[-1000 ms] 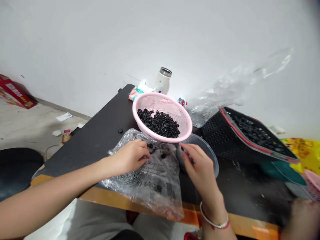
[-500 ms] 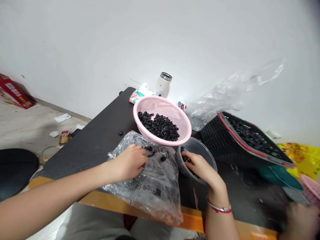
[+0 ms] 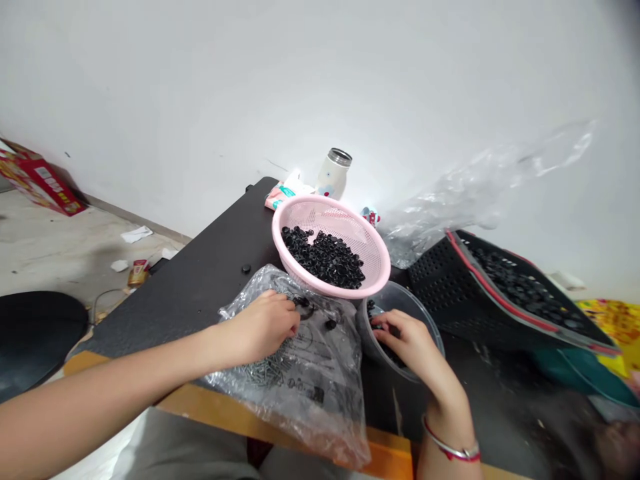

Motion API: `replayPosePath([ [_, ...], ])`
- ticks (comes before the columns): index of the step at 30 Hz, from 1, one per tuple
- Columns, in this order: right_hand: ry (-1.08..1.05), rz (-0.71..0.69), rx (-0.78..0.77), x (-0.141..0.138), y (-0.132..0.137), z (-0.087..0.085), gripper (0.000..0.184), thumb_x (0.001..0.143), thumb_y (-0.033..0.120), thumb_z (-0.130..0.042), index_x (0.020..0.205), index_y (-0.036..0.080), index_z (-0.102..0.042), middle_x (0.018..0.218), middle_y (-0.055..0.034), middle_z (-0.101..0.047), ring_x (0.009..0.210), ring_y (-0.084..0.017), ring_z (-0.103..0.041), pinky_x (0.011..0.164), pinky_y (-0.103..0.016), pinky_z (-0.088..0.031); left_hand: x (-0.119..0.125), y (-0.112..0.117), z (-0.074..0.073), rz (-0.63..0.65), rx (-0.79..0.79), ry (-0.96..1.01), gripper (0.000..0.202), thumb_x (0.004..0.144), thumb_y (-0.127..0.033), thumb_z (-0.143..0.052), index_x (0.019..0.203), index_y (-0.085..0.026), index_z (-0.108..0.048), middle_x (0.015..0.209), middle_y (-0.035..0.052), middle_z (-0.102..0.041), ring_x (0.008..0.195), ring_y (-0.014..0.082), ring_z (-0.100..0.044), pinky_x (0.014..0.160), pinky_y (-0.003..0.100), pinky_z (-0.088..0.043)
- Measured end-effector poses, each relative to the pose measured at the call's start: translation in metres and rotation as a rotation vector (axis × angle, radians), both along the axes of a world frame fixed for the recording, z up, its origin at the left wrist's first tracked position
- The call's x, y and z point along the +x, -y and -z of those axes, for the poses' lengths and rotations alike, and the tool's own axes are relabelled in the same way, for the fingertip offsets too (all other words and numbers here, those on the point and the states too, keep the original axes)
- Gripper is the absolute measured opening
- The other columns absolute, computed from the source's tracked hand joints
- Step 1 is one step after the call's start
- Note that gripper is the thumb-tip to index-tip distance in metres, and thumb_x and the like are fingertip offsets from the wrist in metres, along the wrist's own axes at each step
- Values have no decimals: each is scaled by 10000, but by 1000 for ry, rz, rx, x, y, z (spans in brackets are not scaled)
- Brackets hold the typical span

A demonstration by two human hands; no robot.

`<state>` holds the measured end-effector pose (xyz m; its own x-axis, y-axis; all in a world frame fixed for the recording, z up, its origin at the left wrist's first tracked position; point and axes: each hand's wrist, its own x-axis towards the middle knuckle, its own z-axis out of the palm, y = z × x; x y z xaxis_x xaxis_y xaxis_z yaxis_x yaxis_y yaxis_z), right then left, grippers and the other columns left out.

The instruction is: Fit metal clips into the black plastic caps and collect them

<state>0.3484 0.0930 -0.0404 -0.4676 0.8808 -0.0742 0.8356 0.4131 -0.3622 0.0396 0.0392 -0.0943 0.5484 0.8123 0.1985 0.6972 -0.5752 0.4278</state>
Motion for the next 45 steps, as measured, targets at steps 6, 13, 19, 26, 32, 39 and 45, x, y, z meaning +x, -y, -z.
replayPosePath([
  [6, -79, -80, 25, -5, 6, -4, 154, 892, 237, -528, 862, 178, -668, 897, -81, -653, 837, -204, -608, 760, -308, -463, -3, -2, 5, 22, 9, 48, 157, 880, -123, -533, 819, -168, -670, 771, 42, -673, 765, 201, -608, 738, 340, -388],
  [13, -175, -7, 53, 1, 6, 0, 189, 912, 282, -505, 957, 172, -652, 793, -51, -668, 707, -181, -611, 666, -279, -465, -4, -3, 5, 5, 10, 68, 220, 897, -92, -464, 837, -164, -663, 774, 44, -669, 752, 196, -606, 717, 321, -389],
  [19, -348, 114, 256, -3, 14, -1, 155, 911, 297, -562, 942, 186, -665, 836, -45, -672, 695, -160, -603, 628, -250, -448, -4, -2, -3, 13, -97, 182, 203, 906, -102, -468, 853, -175, -649, 812, 30, -689, 791, 194, -626, 739, 306, -422],
  [26, -475, -167, 180, -55, 54, -13, 49, 923, 199, -563, 916, 193, -612, 745, -1, -622, 631, -114, -571, 598, -203, -437, -6, -2, -11, -6, -245, 274, 220, 898, -114, -463, 860, -187, -666, 852, 23, -687, 796, 178, -625, 730, 279, -424],
  [32, -476, -292, 122, -97, 59, 27, 116, 950, 200, -547, 1029, 184, -630, 890, -41, -707, 744, -145, -640, 681, -233, -460, -2, -3, -20, -83, -411, 324, 178, 859, -135, -517, 862, -186, -688, 785, 6, -682, 737, 164, -615, 696, 264, -407],
  [39, -441, -260, 303, -99, 63, 48, 121, 963, 234, -545, 1022, 168, -628, 850, -53, -696, 731, -155, -627, 686, -246, -442, 7, 9, -24, -136, -477, 421, 152, 877, -179, -506, 972, -188, -624, 705, -31, -615, 651, 136, -564, 630, 240, -383],
  [45, -365, -354, 291, -99, 65, 43, 201, 965, 201, -489, 861, 142, -650, 665, -26, -599, 600, -135, -527, 583, -244, -353, 6, 11, -21, -114, -382, 327, 219, 916, -152, -457, 1085, -201, -587, 760, -15, -627, 702, 154, -594, 679, 271, -422],
])
